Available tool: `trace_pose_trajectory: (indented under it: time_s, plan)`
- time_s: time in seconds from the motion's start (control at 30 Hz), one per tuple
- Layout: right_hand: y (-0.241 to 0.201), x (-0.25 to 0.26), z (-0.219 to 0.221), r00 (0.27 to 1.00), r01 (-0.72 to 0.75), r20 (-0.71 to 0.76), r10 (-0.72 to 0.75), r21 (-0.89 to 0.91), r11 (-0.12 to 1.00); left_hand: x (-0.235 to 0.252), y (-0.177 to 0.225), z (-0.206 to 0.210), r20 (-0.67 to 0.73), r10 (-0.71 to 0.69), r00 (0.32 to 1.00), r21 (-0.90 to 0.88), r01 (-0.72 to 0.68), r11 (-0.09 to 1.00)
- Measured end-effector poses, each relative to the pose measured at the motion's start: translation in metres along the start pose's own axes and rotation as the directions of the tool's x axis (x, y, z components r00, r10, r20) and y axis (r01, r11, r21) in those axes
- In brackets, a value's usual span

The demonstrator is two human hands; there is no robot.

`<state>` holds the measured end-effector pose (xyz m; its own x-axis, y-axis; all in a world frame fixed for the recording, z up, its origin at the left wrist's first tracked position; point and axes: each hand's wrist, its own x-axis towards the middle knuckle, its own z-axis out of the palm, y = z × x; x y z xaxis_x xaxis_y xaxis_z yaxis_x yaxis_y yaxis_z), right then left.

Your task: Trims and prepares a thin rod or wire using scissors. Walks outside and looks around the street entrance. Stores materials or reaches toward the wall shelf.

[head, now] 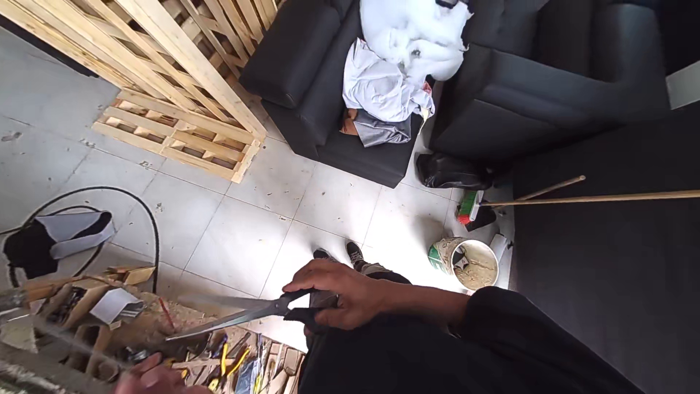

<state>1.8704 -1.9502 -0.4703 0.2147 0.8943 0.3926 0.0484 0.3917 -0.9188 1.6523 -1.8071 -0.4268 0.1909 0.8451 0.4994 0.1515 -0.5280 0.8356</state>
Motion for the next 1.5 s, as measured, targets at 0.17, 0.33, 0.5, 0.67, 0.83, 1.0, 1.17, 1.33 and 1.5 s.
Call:
trace_pose_trajectory:
  time_s: [0.17,0.33,0.5,0.67,0.83,1.0,1.17,1.33,1.5]
  plan:
    - [0.023,0.044,-0.001,0.999,0.032,-0.011,-0.033,-0.040,0.999,0.024,-0.034,0.033,0.215,0.167,0.962,-0.011,-0.169,0.986]
    - [0.046,0.096,-0.009,0.997,0.045,-0.059,-0.050,-0.082,0.996,0.097,-0.077,0.025,0.035,0.041,0.999,-0.083,-0.038,0.996]
    - [0.076,0.176,0.011,1.000,-0.016,0.019,0.019,-0.147,0.989,0.140,-0.111,0.054,0.199,0.114,0.973,-0.145,-0.086,0.986]
    - [0.112,0.246,0.028,1.000,0.001,-0.025,-0.002,-0.036,0.999,0.236,-0.153,0.013,-0.080,0.055,0.995,-0.237,-0.073,0.969]
    - [0.138,0.315,0.065,0.986,-0.003,0.166,0.015,-0.070,0.998,0.255,-0.173,0.003,0.015,0.153,0.988,-0.280,-0.143,0.949]
    - [0.168,0.365,0.088,0.971,-0.040,0.239,0.027,0.050,0.998,0.291,-0.201,-0.042,-0.347,0.028,0.938,-0.142,-0.081,0.987]
    - [0.197,0.421,0.117,0.897,-0.084,0.436,0.077,-0.004,0.996,0.289,-0.226,-0.035,-0.251,0.048,0.967,-0.059,-0.065,0.996]
    - [0.235,0.486,0.131,0.884,-0.118,0.464,0.052,0.115,0.986,0.339,-0.261,-0.074,-0.559,0.049,0.828,0.059,-0.020,0.998]
    - [0.267,0.573,0.150,0.812,-0.038,0.584,-0.007,0.063,0.997,0.388,-0.281,-0.041,-0.456,0.059,0.888,0.106,-0.012,0.994]
